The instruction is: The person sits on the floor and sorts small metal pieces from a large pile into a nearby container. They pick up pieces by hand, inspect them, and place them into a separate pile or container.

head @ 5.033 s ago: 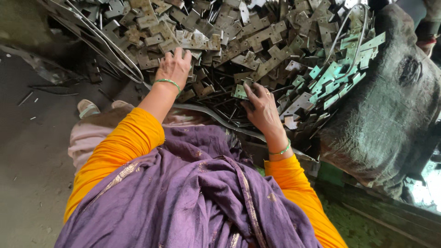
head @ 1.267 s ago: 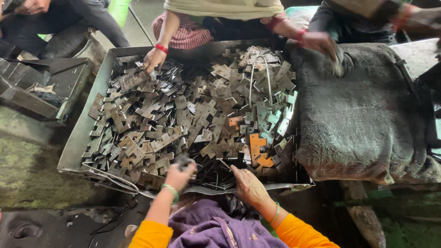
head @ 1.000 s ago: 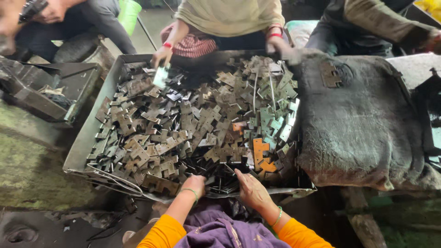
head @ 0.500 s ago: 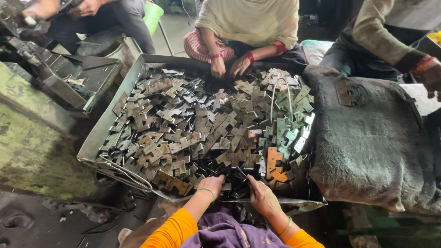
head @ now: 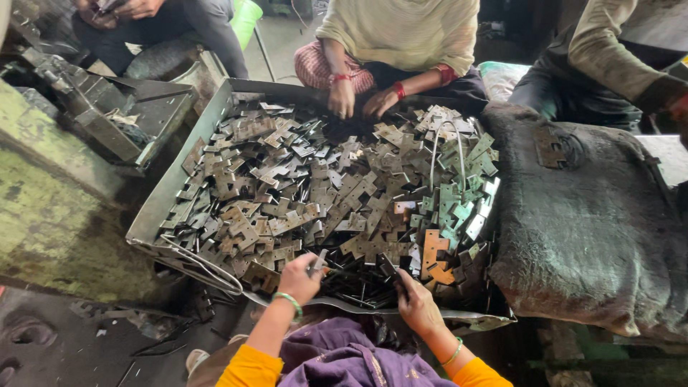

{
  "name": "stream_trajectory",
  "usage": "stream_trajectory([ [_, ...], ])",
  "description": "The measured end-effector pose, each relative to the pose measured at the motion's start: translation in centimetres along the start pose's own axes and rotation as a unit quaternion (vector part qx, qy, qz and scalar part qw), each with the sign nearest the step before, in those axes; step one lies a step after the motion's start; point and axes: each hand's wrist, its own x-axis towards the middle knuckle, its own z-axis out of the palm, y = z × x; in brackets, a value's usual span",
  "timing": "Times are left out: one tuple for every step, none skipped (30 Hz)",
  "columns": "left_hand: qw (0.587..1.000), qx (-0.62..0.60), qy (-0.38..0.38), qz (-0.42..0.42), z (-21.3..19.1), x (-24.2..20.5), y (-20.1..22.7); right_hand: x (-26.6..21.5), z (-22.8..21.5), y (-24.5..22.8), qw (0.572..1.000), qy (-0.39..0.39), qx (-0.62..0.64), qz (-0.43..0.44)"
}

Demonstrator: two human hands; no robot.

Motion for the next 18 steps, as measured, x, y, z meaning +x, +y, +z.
stream_trajectory([
  [0.997,-0.071,0.008,0.012,-0.6,0.2,-0.8,0.0,0.1,0.2,1.000,-0.001,0.013,0.007],
  [0.986,-0.158,0.035,0.025,-1.0,0.4,-1.6,0.0,0.2,0.4,1.000,-0.003,0.026,0.015],
  [0.967,-0.244,0.061,0.039,-1.1,0.6,-2.2,-0.1,0.3,0.9,0.999,-0.003,0.038,0.023],
  [0.939,-0.328,0.086,0.053,-1.1,0.6,-2.7,-0.2,0.6,1.4,0.998,0.004,0.050,0.034],
  [0.868,-0.489,0.089,0.000,-1.1,0.5,-3.2,-0.3,0.9,2.0,0.997,0.011,0.061,0.045],
  [0.767,-0.634,0.089,-0.054,-1.2,0.3,-3.7,-0.4,1.3,2.6,0.996,0.019,0.072,0.057],
  [0.640,-0.757,0.084,-0.105,-1.2,0.4,-4.0,-0.4,1.7,3.3,0.992,0.025,0.087,0.084],
  [0.606,-0.779,0.098,-0.132,-1.2,0.6,-4.1,-0.3,2.1,4.0,0.988,0.031,0.103,0.110],
  [0.570,-0.799,0.111,-0.159,-1.1,0.7,-4.0,-0.2,2.5,4.5,0.983,0.037,0.118,0.136],
  [0.533,-0.816,0.124,-0.185,-1.0,0.7,-3.7,0.0,2.7,4.9,0.962,0.036,0.219,0.160],
  [0.550,-0.808,0.094,-0.190,-0.9,0.5,-3.3,0.0,2.8,5.1,0.929,0.035,0.319,0.183],
  [0.566,-0.799,0.065,-0.194,-0.8,0.2,-2.7,0.1,2.9,5.1,0.886,0.032,0.415,0.203],
  [0.581,-0.788,0.037,-0.199,-0.7,-0.2,-2.0,0.1,3.0,4.6,0.899,0.029,0.396,0.188],
  [0.574,-0.793,0.004,-0.206,-0.5,-0.7,-1.3,0.3,3.0,4.0,0.910,0.026,0.376,0.171],
  [0.565,-0.797,-0.028,-0.212,-0.3,-1.2,-0.4,0.7,2.8,3.1,0.921,0.023,0.357,0.155],
  [0.556,-0.800,-0.060,-0.217,-0.1,-1.6,0.6,1.2,2.6,2.0,0.905,0.012,0.392,0.167],
  [0.561,-0.795,-0.084,-0.216,0.3,-2.1,1.5,1.6,2.2,0.7,0.887,0.002,0.425,0.179],
  [0.565,-0.789,-0.108,-0.214,0.6,-2.5,2.4,2.4,2.0,-0.8,0.868,-0.009,0.458,0.191],
])
